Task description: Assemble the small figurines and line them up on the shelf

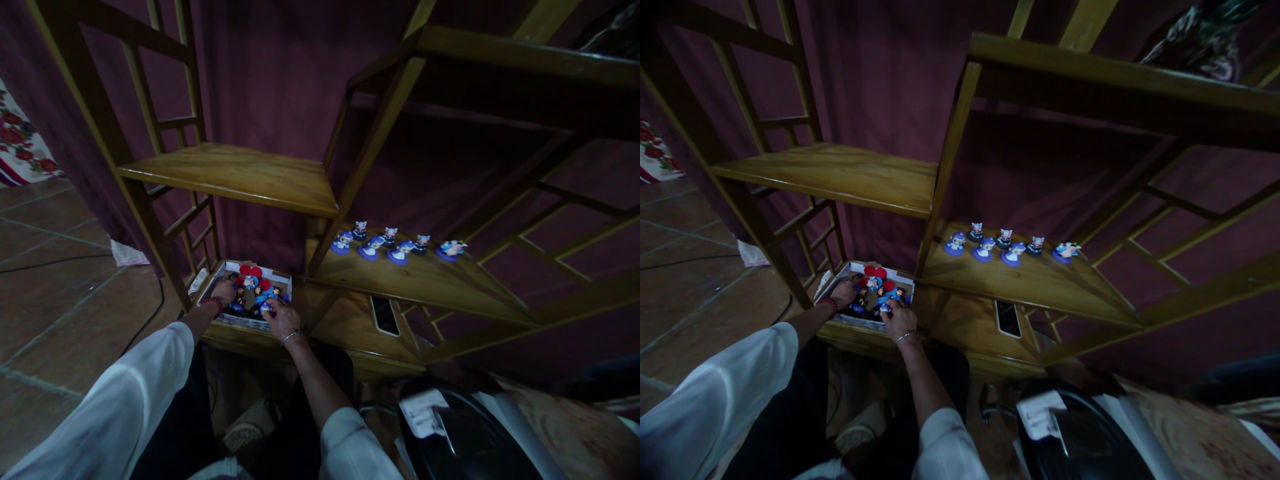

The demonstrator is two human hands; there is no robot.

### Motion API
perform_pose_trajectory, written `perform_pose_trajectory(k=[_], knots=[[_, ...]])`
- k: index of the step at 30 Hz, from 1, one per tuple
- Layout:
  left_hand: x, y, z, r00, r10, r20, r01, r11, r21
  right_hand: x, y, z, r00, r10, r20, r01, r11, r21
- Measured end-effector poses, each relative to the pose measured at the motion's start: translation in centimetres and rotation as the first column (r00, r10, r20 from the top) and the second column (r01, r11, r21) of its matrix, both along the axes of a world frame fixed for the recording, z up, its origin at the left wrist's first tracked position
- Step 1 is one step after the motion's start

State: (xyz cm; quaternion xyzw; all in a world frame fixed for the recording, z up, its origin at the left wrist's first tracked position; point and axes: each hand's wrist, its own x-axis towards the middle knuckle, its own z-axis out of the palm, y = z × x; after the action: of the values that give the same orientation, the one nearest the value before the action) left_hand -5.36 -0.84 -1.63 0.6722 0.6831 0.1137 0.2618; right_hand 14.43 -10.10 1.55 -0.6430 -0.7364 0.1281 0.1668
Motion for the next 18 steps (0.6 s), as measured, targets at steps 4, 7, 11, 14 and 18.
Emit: perform_pose_trajectory(k=[4,7,11,14,18], knots=[[0.06,-0.16,-0.09,0.995,0.033,-0.099,-0.024,0.996,0.090,0.03,0.15,-0.26,1.000,0.001,0.009,-0.001,1.000,-0.002],[-0.03,-0.13,-0.16,0.984,0.044,-0.174,-0.025,0.993,0.112,0.02,0.23,-0.29,1.000,0.001,0.008,-0.001,1.000,-0.010],[-0.17,-0.01,-0.15,0.973,0.008,-0.232,0.018,0.994,0.108,-0.01,0.17,0.03,1.000,0.000,0.008,0.000,0.999,-0.043],[-0.16,0.02,-0.02,0.971,0.013,-0.240,0.011,0.995,0.098,-0.03,0.11,0.28,1.000,-0.001,0.011,0.002,0.998,-0.058],[-0.01,-0.05,0.21,0.970,0.064,-0.234,-0.053,0.997,0.055,-0.06,0.08,0.29,1.000,-0.012,0.007,0.012,0.998,-0.064]])
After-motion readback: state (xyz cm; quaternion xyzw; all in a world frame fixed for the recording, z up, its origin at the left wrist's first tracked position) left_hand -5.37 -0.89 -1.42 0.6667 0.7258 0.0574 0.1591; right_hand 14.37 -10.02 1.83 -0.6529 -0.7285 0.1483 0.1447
